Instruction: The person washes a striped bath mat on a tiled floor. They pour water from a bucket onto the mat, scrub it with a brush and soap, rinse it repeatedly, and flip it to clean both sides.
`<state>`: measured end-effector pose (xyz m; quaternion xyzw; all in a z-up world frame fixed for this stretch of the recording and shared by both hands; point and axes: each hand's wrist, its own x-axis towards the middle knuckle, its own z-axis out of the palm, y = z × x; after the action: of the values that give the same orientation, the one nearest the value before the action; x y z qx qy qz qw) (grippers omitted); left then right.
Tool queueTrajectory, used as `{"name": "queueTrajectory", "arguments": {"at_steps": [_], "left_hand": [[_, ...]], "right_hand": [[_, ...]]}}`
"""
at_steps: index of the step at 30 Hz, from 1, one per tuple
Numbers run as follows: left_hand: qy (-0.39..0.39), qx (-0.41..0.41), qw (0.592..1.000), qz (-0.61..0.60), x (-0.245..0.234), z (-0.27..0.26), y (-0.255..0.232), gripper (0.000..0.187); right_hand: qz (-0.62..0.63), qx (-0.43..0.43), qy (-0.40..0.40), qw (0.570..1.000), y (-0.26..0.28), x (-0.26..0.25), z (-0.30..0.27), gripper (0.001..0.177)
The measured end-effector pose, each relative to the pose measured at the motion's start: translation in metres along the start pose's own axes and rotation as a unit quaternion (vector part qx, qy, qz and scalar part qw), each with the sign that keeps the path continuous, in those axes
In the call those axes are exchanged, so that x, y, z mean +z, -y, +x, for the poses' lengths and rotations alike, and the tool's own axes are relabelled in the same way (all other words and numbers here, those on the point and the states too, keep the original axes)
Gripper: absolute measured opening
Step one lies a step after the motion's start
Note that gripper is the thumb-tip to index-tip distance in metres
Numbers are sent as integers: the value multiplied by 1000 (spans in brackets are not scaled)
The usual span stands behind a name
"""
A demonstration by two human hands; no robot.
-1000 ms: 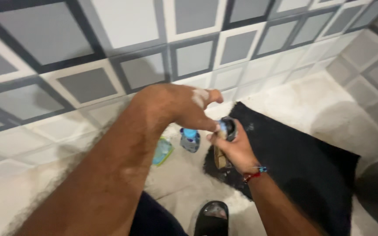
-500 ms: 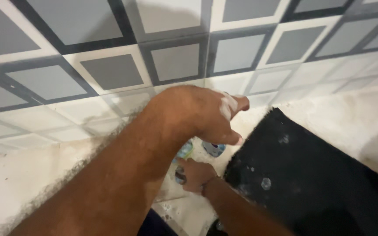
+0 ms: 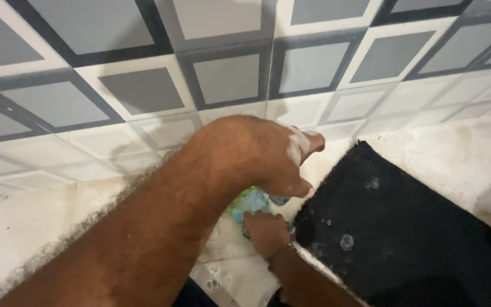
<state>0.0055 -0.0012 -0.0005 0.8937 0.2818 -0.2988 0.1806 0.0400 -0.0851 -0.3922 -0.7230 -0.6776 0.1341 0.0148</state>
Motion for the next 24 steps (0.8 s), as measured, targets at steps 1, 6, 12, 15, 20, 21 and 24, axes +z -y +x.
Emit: {"name": "queueTrajectory", "arguments": {"at_steps": [1, 6, 12, 15, 20, 21, 24], "left_hand": [[-5, 4, 1000, -1, 0, -1, -1, 83], [-11, -1, 1000, 0, -1, -6, -8, 83], [-28, 13, 1000, 6, -2, -14, -17, 84], [-27, 19, 999, -5, -2, -14, -19, 83], [-17, 2, 1000, 14, -4, -11, -21, 83], [-14, -1, 1000, 14, -5, -10, -22, 83], [-34, 33, 998, 43, -6, -8, -28, 82]], "right_hand": [[-5, 0, -11, 1000, 0, 1, -4, 17], [-16, -18, -31, 999, 1, -6, -23, 17], [-55, -90, -56, 993, 2, 3, -32, 15], [-49, -122, -79, 988, -3, 3, -34, 18], [-10, -138, -67, 988, -15, -8, -46, 22], [-5, -142, -75, 987, -17, -10, -52, 23], [-3, -154, -121, 981, -29, -17, -72, 24]]}}
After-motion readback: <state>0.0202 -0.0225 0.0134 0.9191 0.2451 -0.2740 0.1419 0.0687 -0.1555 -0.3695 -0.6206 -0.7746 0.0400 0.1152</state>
